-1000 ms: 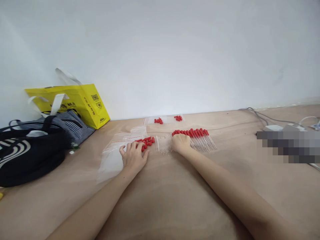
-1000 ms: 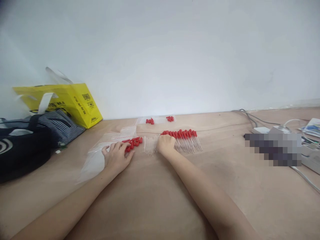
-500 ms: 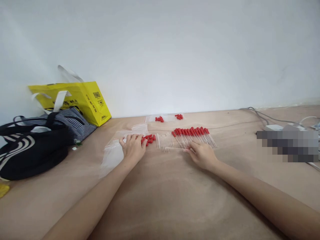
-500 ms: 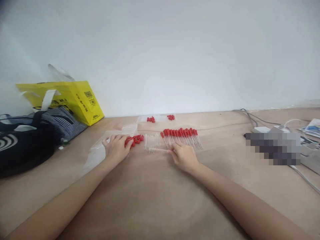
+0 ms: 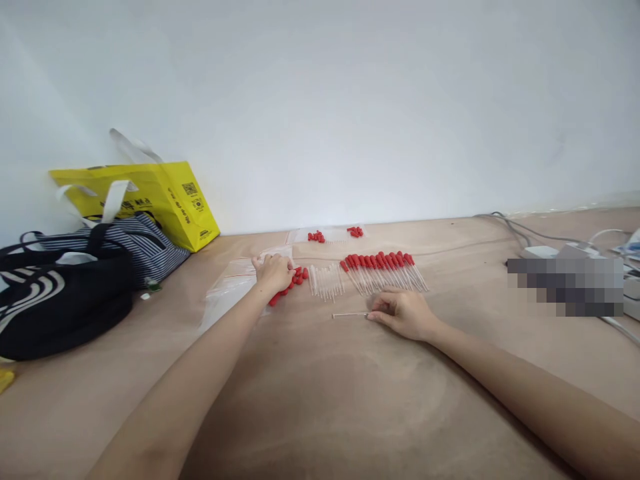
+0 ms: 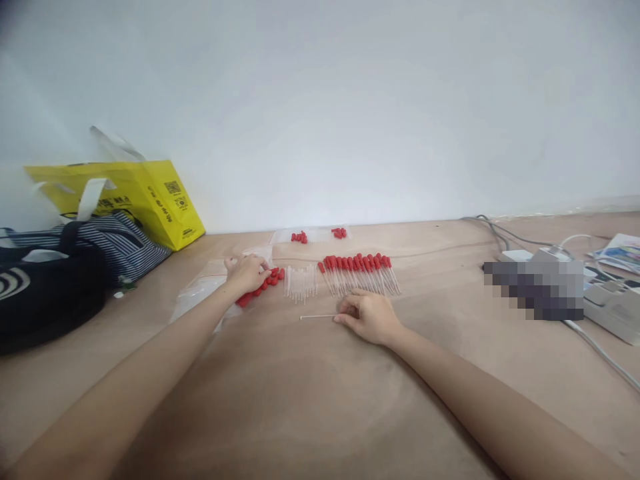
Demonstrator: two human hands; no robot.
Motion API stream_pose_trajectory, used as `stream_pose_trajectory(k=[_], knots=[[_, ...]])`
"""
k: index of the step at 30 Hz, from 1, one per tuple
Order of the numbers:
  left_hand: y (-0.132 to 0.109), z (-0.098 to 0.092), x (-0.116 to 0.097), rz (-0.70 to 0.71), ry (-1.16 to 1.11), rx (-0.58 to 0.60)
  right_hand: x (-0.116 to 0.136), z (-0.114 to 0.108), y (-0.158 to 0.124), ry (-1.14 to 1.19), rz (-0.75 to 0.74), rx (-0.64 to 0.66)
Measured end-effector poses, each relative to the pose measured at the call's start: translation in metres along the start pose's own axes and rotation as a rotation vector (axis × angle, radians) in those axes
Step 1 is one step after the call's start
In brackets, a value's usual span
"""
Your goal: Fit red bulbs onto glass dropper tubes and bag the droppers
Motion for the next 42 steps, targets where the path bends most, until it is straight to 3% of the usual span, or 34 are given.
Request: stream_pose_trajectory(k=[4,7,10,14,21,30,42], knots=[[-0.011,-0.021,-0.020,0.075,-0.017,-0.089,0.008,-0.003,0.003,-0.049,0.039,-0.027],[-0.037,-0.035,-0.043,0.196,-0.072,-0.106,0.015,0.002,0.007,-0.031,0.029,-0.003],[-0.075,-0.037,-0.068,0.388,-0.285,-0.070,0.016,0.010,0.010,-0.016,0.035,0.030],[-0.105,-0.028,-0.073,0.397,-0.435,-0.081,0.015,0.014,0.009,-0.061,0.016,-0.004],[-0.104,-0.016,-0.075,0.365,-0.495,-0.016,0.015,0.011,0.004,0.026,-0.035,-0.135],[-0.110,-0.024,-0.079,0.393,-0.427,-0.097,0.033,0.016,0.000,0.090,-0.226,-0.137],[-0.106,-0.026,-0.076,0.332,-0.503,-0.152,0.044,0.014,-0.004,0.091,-0.280,-0.184]])
Point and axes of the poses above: each hand's wrist, its own y-axis towards the middle knuckle, its own z-axis out of the palm, x = y × z, the point moved 8 cm from there along y, towards the middle knuckle, and after that the axes turned 2 degrees about -x, right-handed, at the moved point
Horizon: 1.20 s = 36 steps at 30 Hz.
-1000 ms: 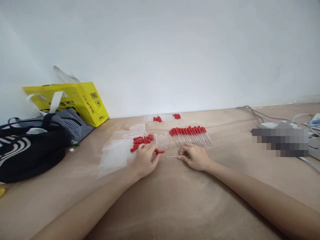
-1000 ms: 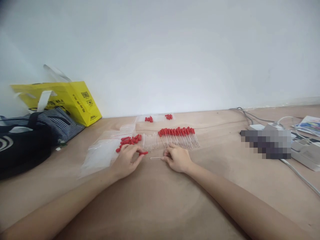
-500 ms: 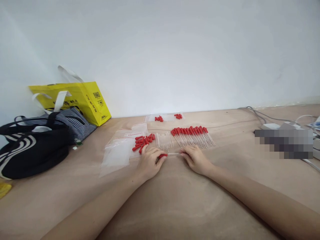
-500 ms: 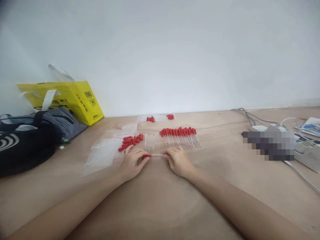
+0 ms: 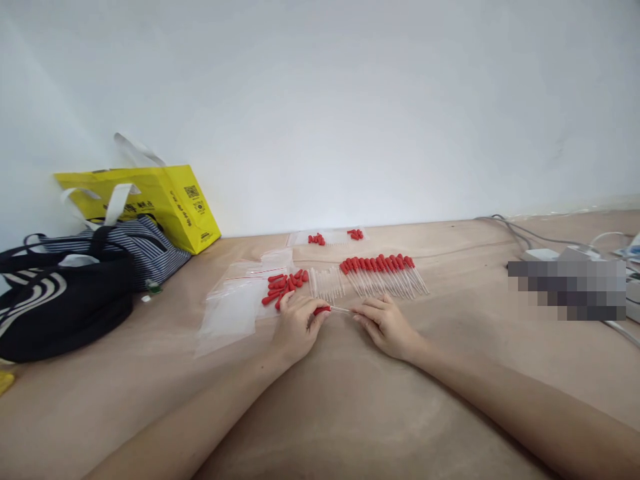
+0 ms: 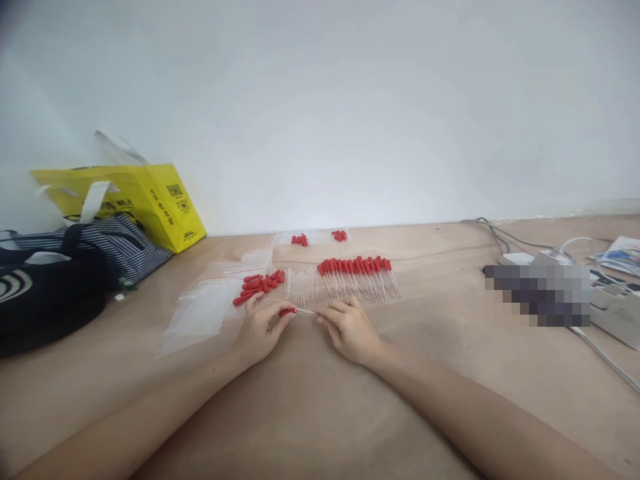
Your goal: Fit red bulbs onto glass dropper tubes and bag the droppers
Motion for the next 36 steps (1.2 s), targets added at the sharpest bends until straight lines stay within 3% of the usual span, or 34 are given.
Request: stream_pose_trajectory(k=[7,12,22,27,36], knots=[[-0.001,0.002,0.001,-0.033,-0.106,0.002,0.003,-0.001,0.000,0.014,-0.009,0.018],[-0.002,0.006,0.002,-0.049,-0.122,0.045,0.008,-0.002,0.001,-0.067,-0.097,0.036],[-0.007,-0.003,-0.033,0.205,0.025,0.025,0.022,-0.013,-0.002,-0.207,-0.263,-0.042],[-0.010,-0.004,-0.041,0.284,0.075,-0.005,0.027,-0.013,-0.003,-0.192,-0.223,-0.042],[-0.006,-0.002,-0.035,0.225,0.020,0.016,0.021,-0.006,0.001,-0.087,-0.129,-0.002]])
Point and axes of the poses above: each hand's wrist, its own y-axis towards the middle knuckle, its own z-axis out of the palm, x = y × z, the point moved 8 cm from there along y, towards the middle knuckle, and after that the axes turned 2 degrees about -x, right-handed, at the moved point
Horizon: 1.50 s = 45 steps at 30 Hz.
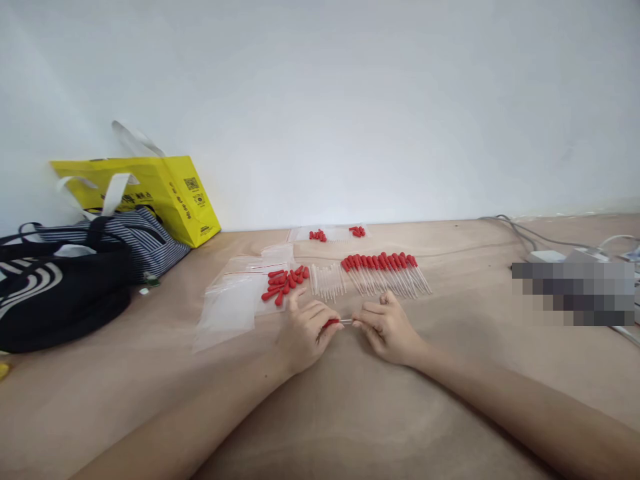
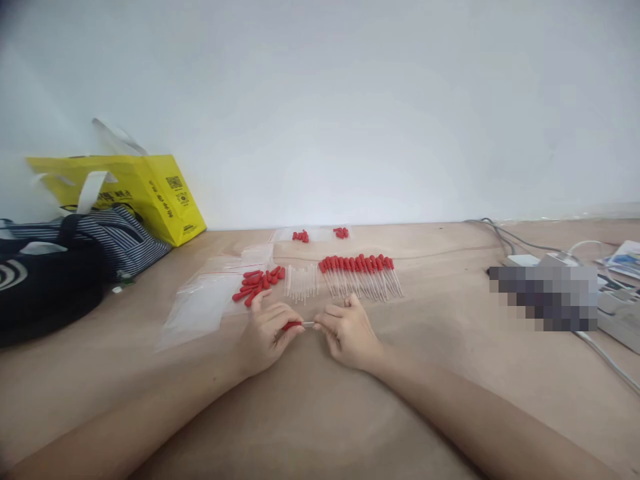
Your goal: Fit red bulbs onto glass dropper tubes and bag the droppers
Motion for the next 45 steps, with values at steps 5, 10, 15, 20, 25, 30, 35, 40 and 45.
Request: stream_pose_trajectory(k=[5,10,15,20,25,30,35,40,45], knots=[[0.002,-0.001,0.007,0.048,-0.013,0.054,-0.007,0.002,0.001,0.016,0.066,0.044],[0.000,-0.007,0.004,0.094,0.054,0.007,-0.001,0.001,0.001,0.000,0.054,0.034],[-0.001,-0.003,-0.004,0.091,0.026,0.029,0.003,0.002,0.000,0.026,0.048,0.029],[-0.002,0.000,-0.003,0.072,0.003,0.037,0.003,0.003,0.001,0.024,0.045,0.038],[0.000,0.000,0.006,0.019,0.033,0.058,0.003,0.003,0.003,-0.068,-0.007,0.072],[-0.001,-0.008,0.022,-0.057,0.105,-0.035,-0.004,0.004,0.000,-0.146,-0.010,0.090],[-0.007,-0.015,0.055,-0.248,0.240,-0.149,-0.044,0.000,0.013,-0.079,0.279,-0.043],[-0.010,-0.011,0.061,-0.247,0.275,-0.101,-0.070,0.008,0.041,-0.286,0.546,-0.010],[-0.011,-0.013,0.059,-0.261,0.280,-0.084,-0.074,0.021,0.055,-0.447,0.672,0.059]])
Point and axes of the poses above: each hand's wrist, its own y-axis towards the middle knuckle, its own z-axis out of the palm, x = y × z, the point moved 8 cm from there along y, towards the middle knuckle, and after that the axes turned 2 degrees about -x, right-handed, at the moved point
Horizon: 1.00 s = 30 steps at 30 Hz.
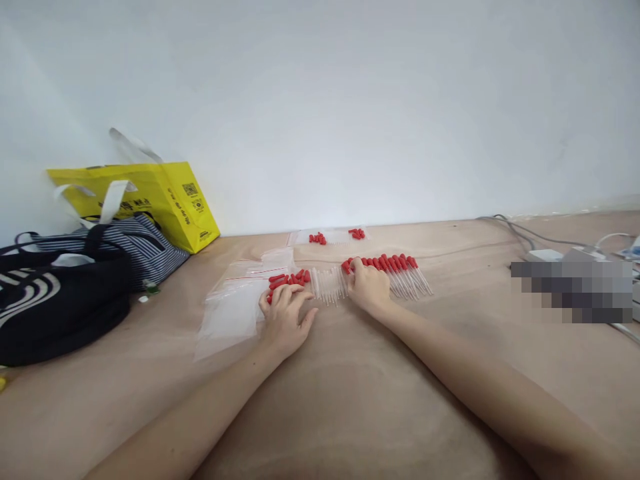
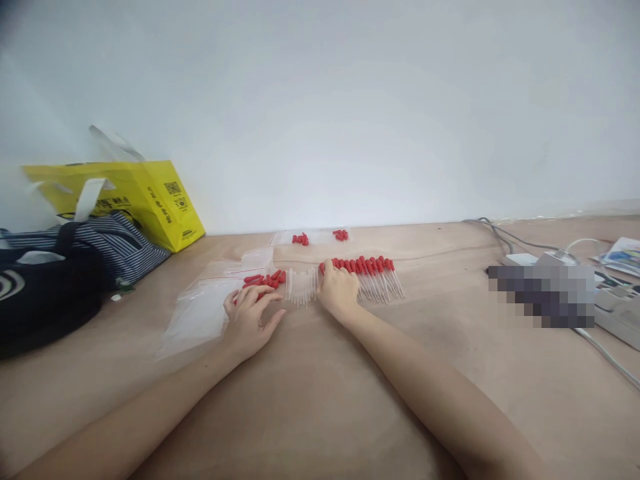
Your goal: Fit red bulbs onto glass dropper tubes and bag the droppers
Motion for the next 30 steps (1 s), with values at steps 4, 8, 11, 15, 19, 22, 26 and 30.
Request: stream_pose_trajectory(k=[4,8,11,15,19,22,26,30], knots=[[0.001,0.001,0.003,-0.019,0.003,0.012,0.003,0.010,0.000,-0.038,0.010,0.092],[0.001,0.003,0.008,-0.038,0.013,0.025,0.002,0.016,0.000,-0.032,0.034,0.172],[0.001,0.003,0.013,-0.079,0.027,0.037,0.003,0.016,0.002,-0.020,0.043,0.175],[0.002,0.002,0.020,-0.153,0.069,0.039,0.008,0.013,0.005,-0.003,0.020,0.159],[0.002,-0.001,0.026,-0.245,0.107,0.025,0.010,0.021,0.008,-0.006,0.063,0.244],[0.002,-0.001,0.027,-0.277,0.115,0.040,0.012,0.027,0.012,-0.003,0.093,0.289],[0.005,-0.004,0.030,-0.294,0.153,0.067,0.012,0.032,0.018,0.007,0.125,0.326],[0.010,-0.014,0.041,-0.270,0.283,0.121,0.011,0.033,0.021,0.017,0.132,0.334]])
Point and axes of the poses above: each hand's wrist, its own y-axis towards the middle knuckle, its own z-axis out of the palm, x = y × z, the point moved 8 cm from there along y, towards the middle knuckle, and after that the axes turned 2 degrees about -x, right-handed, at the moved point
